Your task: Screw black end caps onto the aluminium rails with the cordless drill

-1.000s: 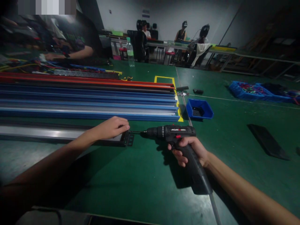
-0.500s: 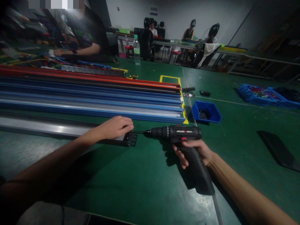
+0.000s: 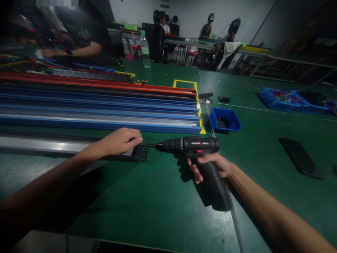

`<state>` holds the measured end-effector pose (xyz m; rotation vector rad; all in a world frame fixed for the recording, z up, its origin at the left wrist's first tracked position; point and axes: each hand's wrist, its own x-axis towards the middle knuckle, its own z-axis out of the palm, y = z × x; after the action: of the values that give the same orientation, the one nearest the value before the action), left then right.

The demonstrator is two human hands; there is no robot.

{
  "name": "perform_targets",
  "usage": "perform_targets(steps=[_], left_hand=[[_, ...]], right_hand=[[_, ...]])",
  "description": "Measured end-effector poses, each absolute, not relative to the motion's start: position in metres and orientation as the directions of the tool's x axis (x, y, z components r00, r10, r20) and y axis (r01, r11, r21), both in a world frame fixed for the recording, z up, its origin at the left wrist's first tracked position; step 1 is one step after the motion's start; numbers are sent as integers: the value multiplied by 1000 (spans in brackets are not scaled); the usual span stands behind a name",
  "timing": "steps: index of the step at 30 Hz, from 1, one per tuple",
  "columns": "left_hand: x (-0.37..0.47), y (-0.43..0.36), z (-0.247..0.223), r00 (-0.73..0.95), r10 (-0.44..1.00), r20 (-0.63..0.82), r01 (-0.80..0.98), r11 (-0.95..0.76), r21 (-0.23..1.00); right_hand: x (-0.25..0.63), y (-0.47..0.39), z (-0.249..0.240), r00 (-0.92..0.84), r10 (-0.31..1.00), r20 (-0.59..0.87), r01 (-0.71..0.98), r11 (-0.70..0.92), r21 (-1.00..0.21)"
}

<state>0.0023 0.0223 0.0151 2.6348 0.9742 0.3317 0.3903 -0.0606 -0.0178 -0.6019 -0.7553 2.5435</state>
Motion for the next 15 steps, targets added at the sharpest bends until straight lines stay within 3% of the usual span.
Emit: perform_targets(steps=[15], left_hand=[[2,22,14,734,673,95,603,-709,366]], right_hand=[[386,-60,-12,-796,532,-289,-240,-715,-656]])
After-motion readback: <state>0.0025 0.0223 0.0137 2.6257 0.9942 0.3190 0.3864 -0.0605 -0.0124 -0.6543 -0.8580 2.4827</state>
